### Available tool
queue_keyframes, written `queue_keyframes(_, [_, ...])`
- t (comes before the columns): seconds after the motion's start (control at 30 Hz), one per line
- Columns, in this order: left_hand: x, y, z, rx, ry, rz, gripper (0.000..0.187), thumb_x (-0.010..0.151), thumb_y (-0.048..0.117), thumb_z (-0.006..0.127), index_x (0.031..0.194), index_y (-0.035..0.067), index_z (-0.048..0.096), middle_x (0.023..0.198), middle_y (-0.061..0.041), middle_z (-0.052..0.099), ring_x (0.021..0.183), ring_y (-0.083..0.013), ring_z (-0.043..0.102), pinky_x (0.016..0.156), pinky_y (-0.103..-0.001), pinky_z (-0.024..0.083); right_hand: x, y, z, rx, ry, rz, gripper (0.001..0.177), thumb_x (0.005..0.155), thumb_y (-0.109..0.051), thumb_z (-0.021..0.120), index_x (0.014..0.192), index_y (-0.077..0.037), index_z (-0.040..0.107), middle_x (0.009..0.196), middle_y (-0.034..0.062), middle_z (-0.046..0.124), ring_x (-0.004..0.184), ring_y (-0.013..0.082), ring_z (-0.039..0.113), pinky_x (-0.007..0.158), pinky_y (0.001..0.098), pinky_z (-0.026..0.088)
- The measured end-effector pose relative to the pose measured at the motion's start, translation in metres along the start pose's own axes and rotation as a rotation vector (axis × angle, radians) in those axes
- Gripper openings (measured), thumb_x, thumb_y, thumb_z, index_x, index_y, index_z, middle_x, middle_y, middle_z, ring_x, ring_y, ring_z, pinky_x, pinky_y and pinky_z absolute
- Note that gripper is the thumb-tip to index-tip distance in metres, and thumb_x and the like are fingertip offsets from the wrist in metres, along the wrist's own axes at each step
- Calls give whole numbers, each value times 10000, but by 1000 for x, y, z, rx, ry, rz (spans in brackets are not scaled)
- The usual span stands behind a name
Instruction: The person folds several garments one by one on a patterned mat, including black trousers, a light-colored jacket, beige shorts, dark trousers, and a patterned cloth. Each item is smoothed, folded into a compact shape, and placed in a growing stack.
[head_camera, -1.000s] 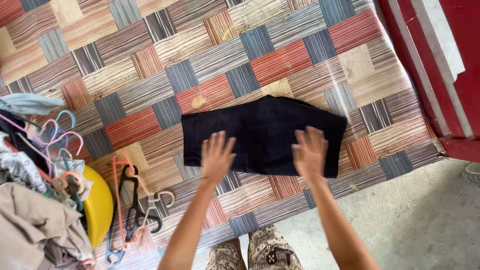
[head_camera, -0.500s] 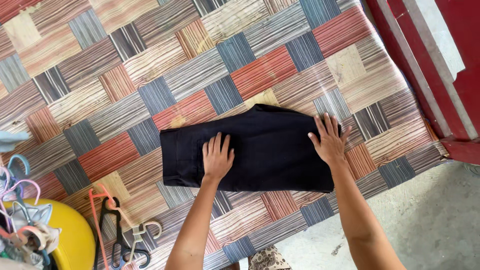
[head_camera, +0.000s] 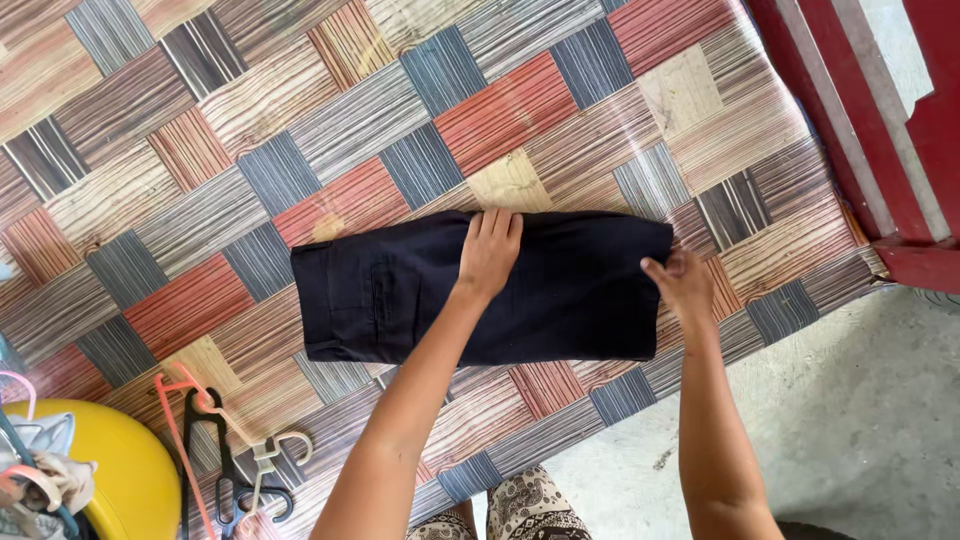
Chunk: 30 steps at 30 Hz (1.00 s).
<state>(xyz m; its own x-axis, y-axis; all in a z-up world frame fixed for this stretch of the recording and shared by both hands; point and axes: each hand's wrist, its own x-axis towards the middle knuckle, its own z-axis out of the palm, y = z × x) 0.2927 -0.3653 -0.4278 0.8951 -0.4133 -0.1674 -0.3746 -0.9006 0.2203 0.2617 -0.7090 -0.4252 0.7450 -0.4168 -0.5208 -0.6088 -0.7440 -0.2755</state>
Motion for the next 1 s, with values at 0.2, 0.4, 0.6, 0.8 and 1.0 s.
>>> queue_keyframes(0.2, [-57,38,22,-214,-26,-188,988,915,656,524,1585,-13,238,1670,-208,74,1549,-379,52,1221,-592,79,-8,20,37,179,196,-209,739,751,-344,908,1221,98,546,1045,211,696,899,315,687,787,426,556])
queue_keyframes(0.4, [-59,37,32,-197,-138,-223,1019,893,753,415,1605,67,166,1683,-147,71,1558,-327,30,1226,-591,39,-51,-41,-6,468,-214,-43,456,881,-318,744,1189,12,674,1072,140,755,970,264,737,848,402,588])
queue_keyframes(0.6, [-69,28,41,-197,87,-143,843,990,600,447,1619,68,268,1717,-119,176,1585,-298,91,1258,-563,62,-93,-136,23,164,-398,-591,557,885,-353,769,1292,-17,591,1282,159,620,1159,248,611,979,389,506])
queue_keyframes(0.8, [-111,0,47,4,-194,-24,695,808,256,680,1441,39,493,1596,-126,363,1555,-303,131,1241,-581,87,-92,-185,74,392,-853,-454,523,962,-328,643,1437,-145,524,1438,104,544,1235,255,602,1019,351,489])
queue_keyframes(1.0, [-190,63,49,-458,102,-354,623,812,179,681,1415,88,553,1724,-155,357,1540,-238,251,1358,-343,243,-57,-179,53,443,-950,-263,466,934,-211,646,1394,-162,588,1454,145,590,1207,324,667,933,487,585])
